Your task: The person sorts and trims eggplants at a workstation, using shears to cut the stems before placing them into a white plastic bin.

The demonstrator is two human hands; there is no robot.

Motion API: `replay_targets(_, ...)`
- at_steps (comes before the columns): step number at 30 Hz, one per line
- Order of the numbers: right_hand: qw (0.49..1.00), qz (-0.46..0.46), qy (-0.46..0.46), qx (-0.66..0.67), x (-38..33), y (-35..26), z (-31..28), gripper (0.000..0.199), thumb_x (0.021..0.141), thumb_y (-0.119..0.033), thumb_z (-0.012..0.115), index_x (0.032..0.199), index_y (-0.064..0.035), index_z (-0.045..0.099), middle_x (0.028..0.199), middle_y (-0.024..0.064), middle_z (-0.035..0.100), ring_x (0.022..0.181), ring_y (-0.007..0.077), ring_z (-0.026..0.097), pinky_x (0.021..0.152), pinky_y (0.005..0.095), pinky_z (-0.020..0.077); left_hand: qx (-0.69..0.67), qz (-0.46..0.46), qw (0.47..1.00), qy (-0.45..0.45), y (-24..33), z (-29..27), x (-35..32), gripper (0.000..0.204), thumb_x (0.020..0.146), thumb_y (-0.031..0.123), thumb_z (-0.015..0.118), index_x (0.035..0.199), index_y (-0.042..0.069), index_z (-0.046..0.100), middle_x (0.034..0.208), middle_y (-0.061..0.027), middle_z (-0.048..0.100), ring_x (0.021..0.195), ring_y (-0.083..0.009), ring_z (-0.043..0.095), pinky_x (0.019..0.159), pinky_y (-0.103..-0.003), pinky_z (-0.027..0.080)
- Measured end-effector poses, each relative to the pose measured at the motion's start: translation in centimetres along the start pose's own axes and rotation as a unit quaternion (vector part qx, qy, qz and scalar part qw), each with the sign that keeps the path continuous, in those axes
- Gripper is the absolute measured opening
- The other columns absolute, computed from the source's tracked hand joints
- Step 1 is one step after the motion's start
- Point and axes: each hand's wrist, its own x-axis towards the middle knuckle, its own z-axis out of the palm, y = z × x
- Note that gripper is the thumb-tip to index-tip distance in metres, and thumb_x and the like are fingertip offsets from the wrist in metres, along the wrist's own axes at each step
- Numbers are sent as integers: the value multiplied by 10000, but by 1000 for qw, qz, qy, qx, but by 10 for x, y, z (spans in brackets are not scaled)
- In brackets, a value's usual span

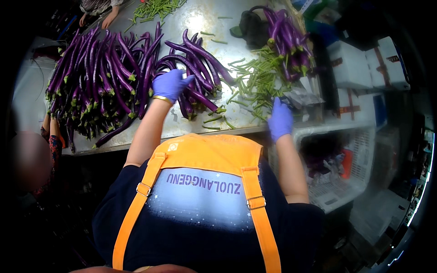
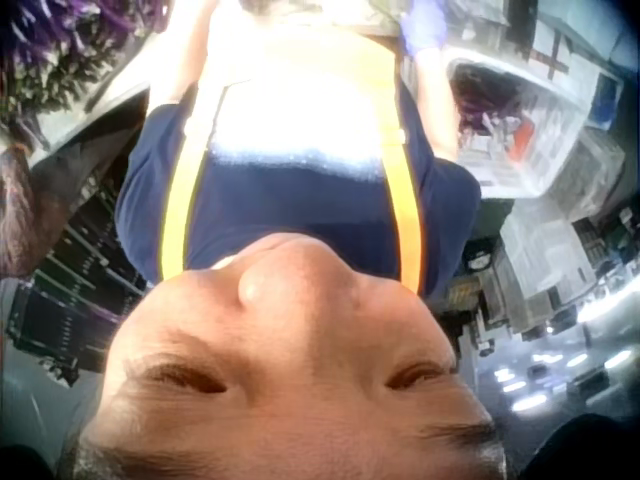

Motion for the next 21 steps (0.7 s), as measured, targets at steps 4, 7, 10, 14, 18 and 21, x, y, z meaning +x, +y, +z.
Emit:
replay_targets(4,982,-28,139,-125,-2,13,11,755,828,-301,752,1490,-85,459,1233,228,590,1157,395,586,960,470,517,80,302,933,180,37,62,61,262,972,223,542,1189,194,686,1267,-41,669,1227,-285,605,992,-461,470)
replay_targets(7,998,-10,6,-55,14,8,0,783,826,-351,762,1495,-77,461,1232,227,601,1098,388,623,946,482,519,143,374,876,269,46,116,97,242,968,215,526,1155,226,680,1144,-16,658,1174,-266,588,1064,-541,385)
replay_targets(10,998,30,-18,-53,18,-2,-4,781,824,-341,759,1499,-82,461,1216,226,615,1072,382,638,936,480,527,173,325,927,77,63,110,107,220,960,209,533,1082,227,715,1104,-29,677,1166,-257,594,1092,-521,375)
replay_targets(14,995,25,-14,-99,9,-5,-20,595,843,-269,718,1389,-97,554,1126,214,658,1046,381,657,894,466,552,194,340,915,94,68,107,113,205,948,201,540,1016,231,731,1068,-40,688,1101,-264,627,1068,-536,389)
replay_targets(18,992,36,-68,-103,21,-1,-8,378,847,-223,670,1205,-109,626,1076,210,691,1020,380,685,854,478,564,107,371,915,117,50,103,116,169,899,200,577,983,235,719,1051,-55,684,1109,-283,631,1091,-550,383)
replay_targets(21,996,6,-73,-46,22,-5,-25,479,847,-267,674,1293,-95,643,1052,226,679,978,382,687,895,462,560,31,369,913,174,35,105,113,128,847,191,614,927,234,704,996,-34,678,1083,-279,631,1085,-519,387)
